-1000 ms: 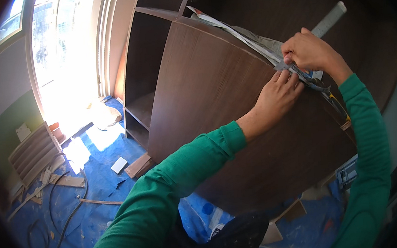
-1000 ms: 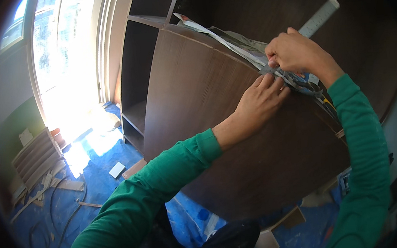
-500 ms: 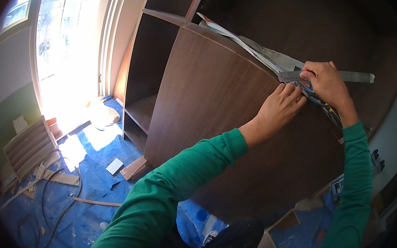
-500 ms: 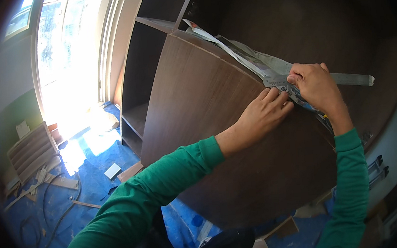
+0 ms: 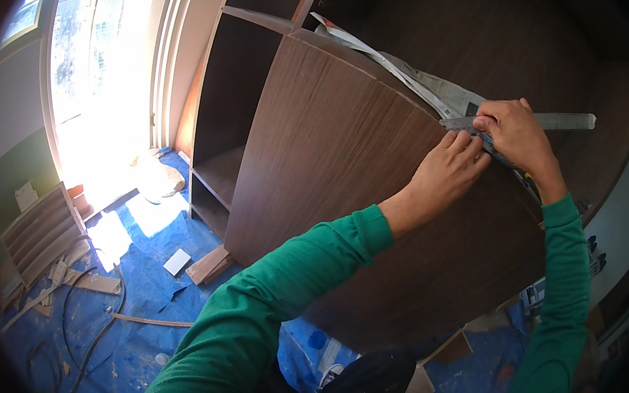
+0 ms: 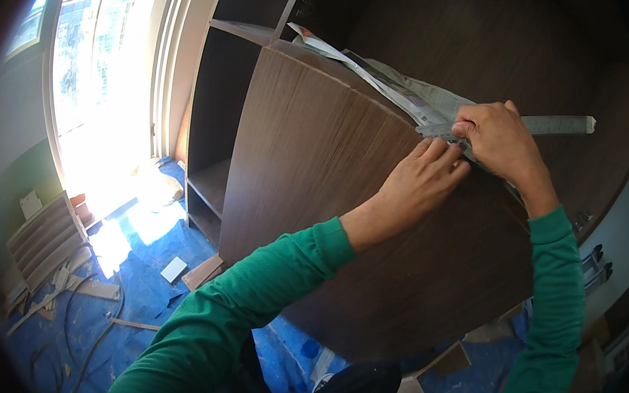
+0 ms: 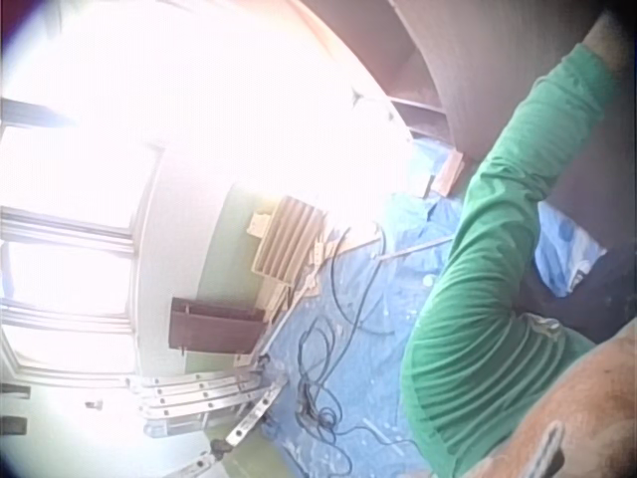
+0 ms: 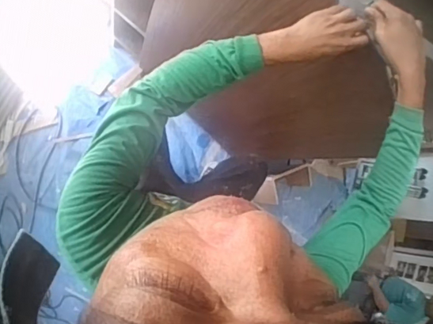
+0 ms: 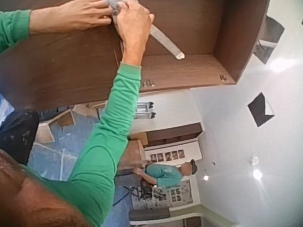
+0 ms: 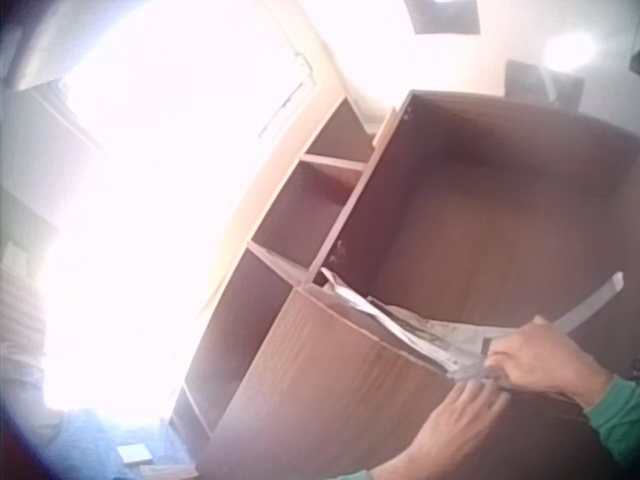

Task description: The person applies edge banding to a wooden furniture panel. They repeatedly wet the edge with a water bottle, press the banding strip along the edge, and smooth it with a tool.

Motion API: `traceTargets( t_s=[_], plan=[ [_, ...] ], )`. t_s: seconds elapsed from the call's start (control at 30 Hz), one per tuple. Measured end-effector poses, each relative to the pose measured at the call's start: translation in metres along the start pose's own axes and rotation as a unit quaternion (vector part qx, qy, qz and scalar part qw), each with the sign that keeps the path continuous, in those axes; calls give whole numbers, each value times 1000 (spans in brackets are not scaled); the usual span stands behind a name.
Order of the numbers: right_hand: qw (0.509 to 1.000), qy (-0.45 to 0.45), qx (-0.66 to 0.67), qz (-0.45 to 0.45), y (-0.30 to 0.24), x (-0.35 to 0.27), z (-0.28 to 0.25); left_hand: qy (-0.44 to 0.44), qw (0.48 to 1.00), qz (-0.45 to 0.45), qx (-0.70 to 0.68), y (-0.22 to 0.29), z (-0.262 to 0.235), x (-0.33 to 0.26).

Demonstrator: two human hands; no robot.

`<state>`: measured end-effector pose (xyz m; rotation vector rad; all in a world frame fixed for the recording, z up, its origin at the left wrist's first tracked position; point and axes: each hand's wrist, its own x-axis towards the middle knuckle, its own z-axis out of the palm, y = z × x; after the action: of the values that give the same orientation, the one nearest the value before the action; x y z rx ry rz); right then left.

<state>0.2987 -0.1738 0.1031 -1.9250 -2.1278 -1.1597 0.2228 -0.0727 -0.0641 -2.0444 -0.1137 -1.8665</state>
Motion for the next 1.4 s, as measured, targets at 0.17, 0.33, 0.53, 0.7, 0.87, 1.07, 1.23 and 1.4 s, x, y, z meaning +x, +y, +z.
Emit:
traceTargets(
  t_s=[0.17, 0.33, 0.53, 0.7, 0.87, 1.07, 1.23, 1.4],
  plan=[
    [1000, -2, -20, -8, -7, 9, -1, -5, 1000, -6, 3, 2, 0, -1],
    [998, -42, -50, -25, -5, 33, -8, -9, 1000, 5, 24, 1, -2, 0],
    [990, -83, -106, -50, -6, 58, -16, -27, 999, 18, 29, -1, 0, 0],
    [998, -69, -14, 3, -6, 35, -7, -27, 999, 17, 26, -3, -2, -2],
    [995, -50, 72, 56, 7, -7, 7, -14, 1000, 27, 3, -3, 0, -1],
    [1000, -13, 16, 2, 5, -20, 13, -5, 1000, 18, -5, -6, 2, -3],
    [998, -50, -22, -16, -3, 9, 8, 10, 1000, -2, 3, 0, 9, -7],
    [993, -98, -62, -37, -13, 38, -1, 9, 1000, -6, 12, 6, 4, -7]
  ],
)
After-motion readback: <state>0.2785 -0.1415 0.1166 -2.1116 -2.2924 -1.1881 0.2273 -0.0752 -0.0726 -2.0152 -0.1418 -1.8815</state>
